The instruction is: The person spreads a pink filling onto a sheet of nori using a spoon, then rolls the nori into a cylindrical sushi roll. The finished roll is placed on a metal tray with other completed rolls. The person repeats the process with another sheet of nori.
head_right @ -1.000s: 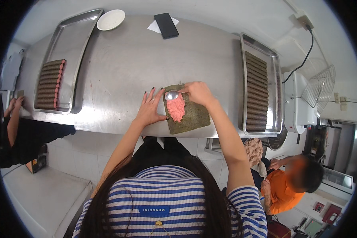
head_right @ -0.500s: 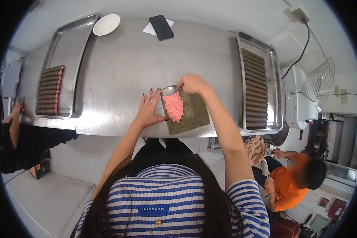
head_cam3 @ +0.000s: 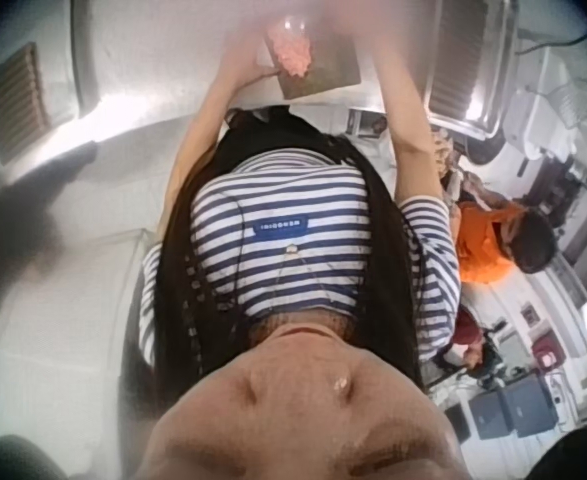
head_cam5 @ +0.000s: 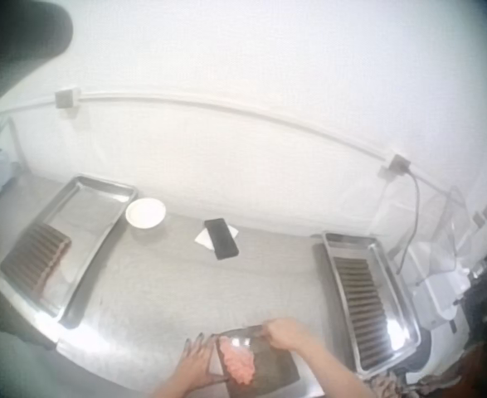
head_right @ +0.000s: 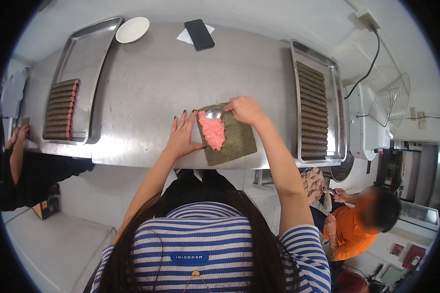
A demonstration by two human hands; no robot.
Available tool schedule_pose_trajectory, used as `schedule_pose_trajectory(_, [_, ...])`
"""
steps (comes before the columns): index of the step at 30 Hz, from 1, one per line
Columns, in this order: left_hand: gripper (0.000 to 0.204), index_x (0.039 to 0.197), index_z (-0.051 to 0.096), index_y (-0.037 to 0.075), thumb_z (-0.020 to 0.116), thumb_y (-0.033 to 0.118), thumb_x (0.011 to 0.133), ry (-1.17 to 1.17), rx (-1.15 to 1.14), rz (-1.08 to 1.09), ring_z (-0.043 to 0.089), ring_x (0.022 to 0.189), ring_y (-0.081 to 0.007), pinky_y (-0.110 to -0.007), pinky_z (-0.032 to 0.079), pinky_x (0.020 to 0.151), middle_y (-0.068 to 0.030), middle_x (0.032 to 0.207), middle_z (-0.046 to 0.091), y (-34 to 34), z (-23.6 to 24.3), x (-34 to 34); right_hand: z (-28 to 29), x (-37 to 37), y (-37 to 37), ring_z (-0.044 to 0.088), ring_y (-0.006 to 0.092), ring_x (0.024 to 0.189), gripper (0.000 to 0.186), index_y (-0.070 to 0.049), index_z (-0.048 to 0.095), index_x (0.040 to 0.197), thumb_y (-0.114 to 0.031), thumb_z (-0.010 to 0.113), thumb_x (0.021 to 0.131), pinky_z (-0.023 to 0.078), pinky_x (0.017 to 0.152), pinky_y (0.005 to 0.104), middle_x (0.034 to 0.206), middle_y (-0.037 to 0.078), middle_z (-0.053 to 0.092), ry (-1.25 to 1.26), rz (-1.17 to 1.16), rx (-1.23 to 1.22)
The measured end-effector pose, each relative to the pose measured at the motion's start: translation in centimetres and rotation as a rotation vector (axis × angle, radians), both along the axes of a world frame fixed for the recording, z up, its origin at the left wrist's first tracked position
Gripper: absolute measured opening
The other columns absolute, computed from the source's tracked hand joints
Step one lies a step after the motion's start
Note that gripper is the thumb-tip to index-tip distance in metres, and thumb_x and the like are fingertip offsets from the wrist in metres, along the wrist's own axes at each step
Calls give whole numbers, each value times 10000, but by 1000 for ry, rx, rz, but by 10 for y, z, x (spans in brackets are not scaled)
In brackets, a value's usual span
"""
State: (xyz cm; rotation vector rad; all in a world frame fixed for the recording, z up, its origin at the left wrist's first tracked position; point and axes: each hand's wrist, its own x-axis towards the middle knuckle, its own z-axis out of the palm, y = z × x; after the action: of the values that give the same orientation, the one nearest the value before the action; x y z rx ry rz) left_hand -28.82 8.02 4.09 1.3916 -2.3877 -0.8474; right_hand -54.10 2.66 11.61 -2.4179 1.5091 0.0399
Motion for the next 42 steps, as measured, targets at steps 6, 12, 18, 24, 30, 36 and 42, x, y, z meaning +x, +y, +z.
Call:
schedule_pose_trajectory(6, [1159,1472,155,62,832,394,592,-32,8,16,198,1419,-323,-526,137,1142,-172,1452,372,1,7,-1,-17,1,-15,631,293,791,360,-195,738,980,-31,537,730,502,694,426,830,75,640,30,19,-87])
schedule_pose_trajectory(12, [1166,1467,182,53,842,396,569,-54,-20,15,215,1410,-331,-556,166,1127,-133,1474,342,1,-5,-2,18,6,8,635,302,781,365,-178,726,1016,-50,529,736,507,672,426,832,86,622,18,-64,-63])
schedule_pose_trajectory(18, [1190,1473,157,53,840,400,563,-59,-14,20,218,1410,-333,-561,165,1124,-159,1433,398,0,-6,-3,42,33,71,643,262,781,313,-133,710,1005,-60,548,747,518,663,393,860,79,622,166,44,19])
schedule_pose_trajectory(24, [1183,1477,144,60,828,382,567,-62,22,6,200,1419,-329,-546,133,1139,-158,1429,410,0,2,-2,7,33,70,647,243,753,281,-130,704,985,-87,595,730,523,634,372,852,57,622,160,131,-183])
schedule_pose_trajectory(30, [1175,1478,154,60,824,382,569,-81,49,-1,198,1419,-325,-536,130,1146,-148,1435,404,-2,5,-2,-1,33,53,648,278,758,269,-141,712,970,-69,594,739,519,626,387,858,61,629,136,-25,-131])
schedule_pose_trajectory(36, [1186,1479,149,59,829,390,564,-76,6,1,191,1423,-324,-542,130,1144,-153,1431,410,0,-2,-1,18,41,61,653,315,753,231,-117,717,905,-68,590,719,519,633,422,875,105,636,130,-141,-59])
schedule_pose_trajectory(42, [1208,1480,122,62,834,395,562,-100,2,-7,180,1426,-324,-540,121,1144,-167,1389,458,-2,-3,-4,15,45,94,653,312,734,368,-148,710,1038,-58,549,720,516,642,438,874,101,628,225,-160,27])
